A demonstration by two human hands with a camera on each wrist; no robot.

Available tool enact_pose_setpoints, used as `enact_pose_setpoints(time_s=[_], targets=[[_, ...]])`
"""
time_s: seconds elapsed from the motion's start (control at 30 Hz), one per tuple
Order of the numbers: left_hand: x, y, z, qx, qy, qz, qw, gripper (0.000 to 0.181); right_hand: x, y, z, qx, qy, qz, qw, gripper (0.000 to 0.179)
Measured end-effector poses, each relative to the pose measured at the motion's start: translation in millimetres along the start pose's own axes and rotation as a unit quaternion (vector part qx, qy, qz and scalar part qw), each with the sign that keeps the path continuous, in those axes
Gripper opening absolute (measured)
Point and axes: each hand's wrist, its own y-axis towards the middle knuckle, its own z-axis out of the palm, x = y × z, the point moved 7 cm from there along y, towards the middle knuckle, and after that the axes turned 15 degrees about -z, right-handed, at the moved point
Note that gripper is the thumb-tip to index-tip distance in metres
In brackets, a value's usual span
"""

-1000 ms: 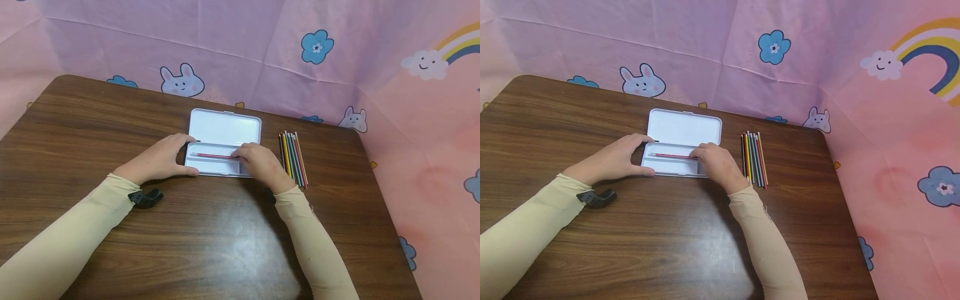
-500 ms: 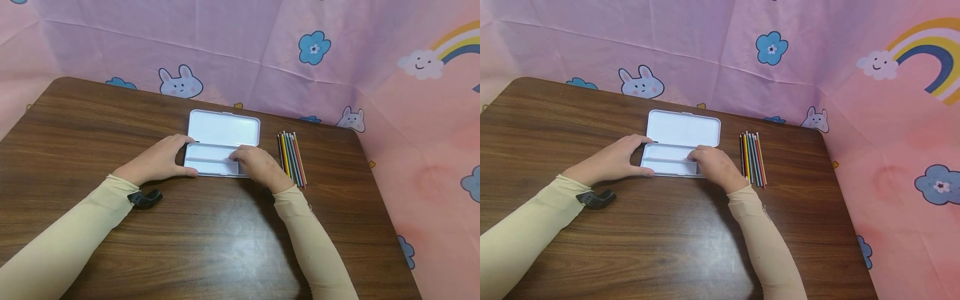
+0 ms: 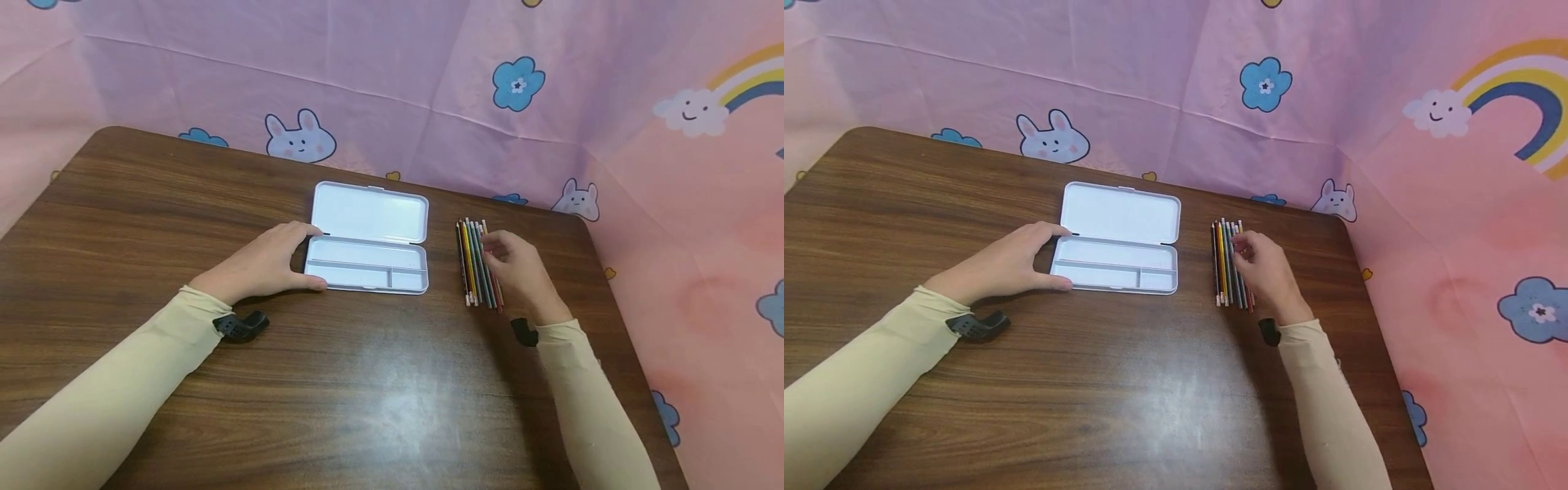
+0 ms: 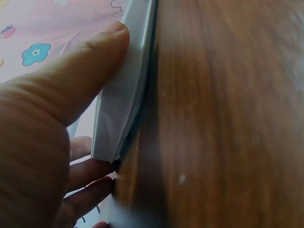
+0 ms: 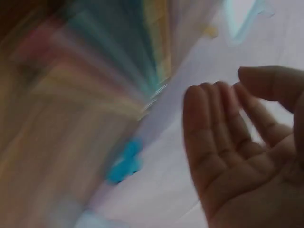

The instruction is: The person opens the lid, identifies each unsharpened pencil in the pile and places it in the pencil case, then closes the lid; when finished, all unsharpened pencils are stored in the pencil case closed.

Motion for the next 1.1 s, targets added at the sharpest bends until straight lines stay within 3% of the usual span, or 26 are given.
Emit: enact_pose_setpoints(time_s=[0.1, 0.2, 0.33, 0.8, 0.97, 1.1], targets=[[0.2, -0.3, -0.1, 0.001, 0.000, -0.002, 1.0000, 0.104, -33, -17.6, -6, 0.023, 0.007, 0.075, 0.9969, 0.031], [1.1, -0.1, -1.6, 0.000, 0.001, -0.006, 1.0000, 0.103, -50, -28.3, -2, 0.056, 0.031, 0.112, 0.9916, 0.035], [1.0, 0.3, -3.5, -0.001, 0.001, -0.005, 1.0000, 0.103, -56, -33.1, 5, 0.071, 0.054, 0.124, 0.9883, 0.035], [-2.5, -2.4, -2.7, 0.002, -0.002, -0.001, 1.0000, 0.101, -60, -35.7, 4, 0.090, 0.024, 0.159, 0.9828, 0.035], [0.2, -1.2, -0.2, 0.003, 0.000, -0.004, 1.0000, 0.102, -61, -38.3, 2, 0.102, -0.009, 0.169, 0.9802, 0.035], [1.2, -0.1, 0.9, 0.003, 0.002, -0.004, 1.0000, 0.104, -63, -41.8, -2, 0.109, -0.069, 0.166, 0.9776, 0.035]])
